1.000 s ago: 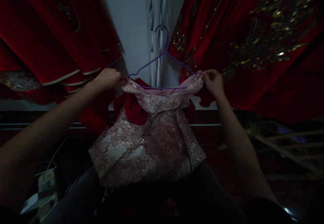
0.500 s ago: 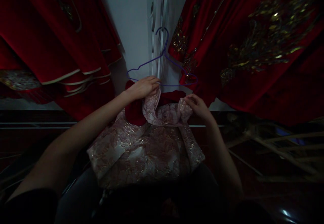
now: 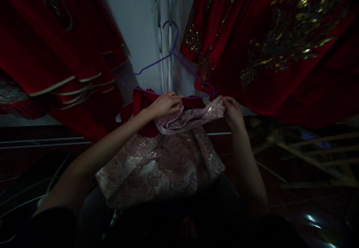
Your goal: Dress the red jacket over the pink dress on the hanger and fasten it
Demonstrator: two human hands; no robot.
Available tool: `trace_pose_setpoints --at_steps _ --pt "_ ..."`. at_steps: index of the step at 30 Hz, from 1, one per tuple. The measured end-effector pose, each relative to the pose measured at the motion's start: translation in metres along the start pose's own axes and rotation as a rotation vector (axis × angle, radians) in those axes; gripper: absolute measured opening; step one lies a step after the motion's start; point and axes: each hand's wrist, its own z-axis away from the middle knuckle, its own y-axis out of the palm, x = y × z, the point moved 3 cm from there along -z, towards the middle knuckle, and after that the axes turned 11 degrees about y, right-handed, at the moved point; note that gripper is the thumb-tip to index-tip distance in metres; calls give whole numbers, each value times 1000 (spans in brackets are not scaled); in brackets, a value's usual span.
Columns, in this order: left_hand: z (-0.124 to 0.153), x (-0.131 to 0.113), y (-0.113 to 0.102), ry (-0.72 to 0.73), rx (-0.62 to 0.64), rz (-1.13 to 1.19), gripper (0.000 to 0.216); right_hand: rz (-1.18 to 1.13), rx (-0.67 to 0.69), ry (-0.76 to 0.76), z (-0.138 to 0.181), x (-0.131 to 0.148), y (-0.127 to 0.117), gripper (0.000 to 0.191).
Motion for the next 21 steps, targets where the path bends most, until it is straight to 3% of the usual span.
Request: trace_pose_setpoints --at_steps 4,7,16,21 --pt "18 -18 -32 14 5 -13 24 29 -76 -80 -7 -8 4 26" --pt "30 -20 -45 17 40 -25 24 45 -85 -112 -9 -15 8 30" --pt "35 -20 -46 23 1 24 24 49 -133 -85 -6 -21 13 30" --pt "31 -21 -46 29 6 38 26 36 -77 -114 2 -17 25 28"
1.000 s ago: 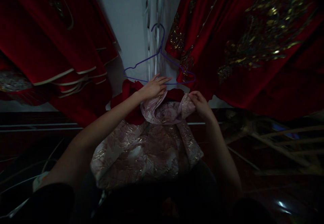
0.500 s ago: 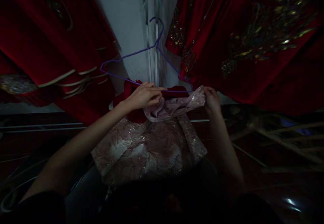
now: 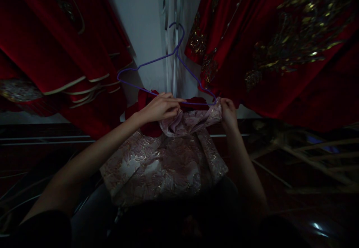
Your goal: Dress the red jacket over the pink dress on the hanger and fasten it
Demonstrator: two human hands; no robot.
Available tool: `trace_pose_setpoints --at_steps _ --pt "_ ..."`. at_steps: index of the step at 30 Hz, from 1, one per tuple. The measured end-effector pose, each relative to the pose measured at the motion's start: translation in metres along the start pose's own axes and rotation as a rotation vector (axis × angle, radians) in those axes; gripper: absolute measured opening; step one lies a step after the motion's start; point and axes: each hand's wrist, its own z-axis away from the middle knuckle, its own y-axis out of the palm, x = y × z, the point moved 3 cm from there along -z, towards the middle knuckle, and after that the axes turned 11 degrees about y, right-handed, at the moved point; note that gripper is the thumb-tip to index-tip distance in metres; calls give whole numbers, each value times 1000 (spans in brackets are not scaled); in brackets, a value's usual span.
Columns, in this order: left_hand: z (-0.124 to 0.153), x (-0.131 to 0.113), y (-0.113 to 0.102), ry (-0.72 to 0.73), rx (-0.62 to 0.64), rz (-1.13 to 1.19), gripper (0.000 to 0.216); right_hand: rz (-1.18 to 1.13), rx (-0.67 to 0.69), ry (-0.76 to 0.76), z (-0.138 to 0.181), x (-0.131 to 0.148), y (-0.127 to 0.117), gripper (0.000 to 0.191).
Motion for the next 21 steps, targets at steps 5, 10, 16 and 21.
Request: trace_pose_setpoints --at_steps 5,10,16,21 --pt "0 2 0 -8 3 -13 27 62 -20 -148 9 11 3 28" --pt "1 3 1 -5 -9 5 26 165 15 -267 13 21 4 31" --pt "-16 10 17 -8 -64 97 25 392 1 -493 4 57 33 36" --pt "-31 14 37 -38 -126 132 26 501 79 -591 -1 80 70 35"
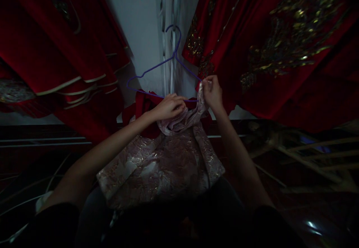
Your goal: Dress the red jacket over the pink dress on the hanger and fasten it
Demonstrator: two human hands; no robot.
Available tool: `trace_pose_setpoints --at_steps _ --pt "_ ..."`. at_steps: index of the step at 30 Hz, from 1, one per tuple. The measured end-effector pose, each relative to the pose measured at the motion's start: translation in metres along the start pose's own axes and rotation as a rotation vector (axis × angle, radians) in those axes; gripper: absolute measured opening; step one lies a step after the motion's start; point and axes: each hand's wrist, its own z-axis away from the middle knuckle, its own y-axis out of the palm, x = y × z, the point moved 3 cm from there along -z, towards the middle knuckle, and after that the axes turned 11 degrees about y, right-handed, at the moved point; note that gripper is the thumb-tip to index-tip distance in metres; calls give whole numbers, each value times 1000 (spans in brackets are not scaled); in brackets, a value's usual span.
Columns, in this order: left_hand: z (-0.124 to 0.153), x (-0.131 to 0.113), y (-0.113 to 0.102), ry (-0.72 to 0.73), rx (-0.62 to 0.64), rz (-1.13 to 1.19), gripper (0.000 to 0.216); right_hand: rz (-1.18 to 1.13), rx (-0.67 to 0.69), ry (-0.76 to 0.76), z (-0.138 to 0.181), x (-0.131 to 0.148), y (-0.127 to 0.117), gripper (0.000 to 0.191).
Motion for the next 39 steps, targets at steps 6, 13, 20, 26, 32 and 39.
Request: trace_pose_setpoints --at_steps 6,13,20,26,32,39 --pt "12 18 -4 -89 -126 5 27 29 63 -47 -8 -7 -5 38" --pt "115 117 -27 -683 -757 -105 29 29 69 -100 -23 -9 -25 39" --pt "167 150 -27 -954 -592 -128 29 37 80 -100 -25 -11 -22 34" --pt "161 159 -22 -944 -620 -126 32 43 95 -86 -26 -10 -24 35" --pt "160 153 -28 -906 -643 -121 30 35 90 -83 -26 -10 -24 33" --pt "121 149 -56 -783 -759 111 26 5 143 -72 -25 -9 -22 33"
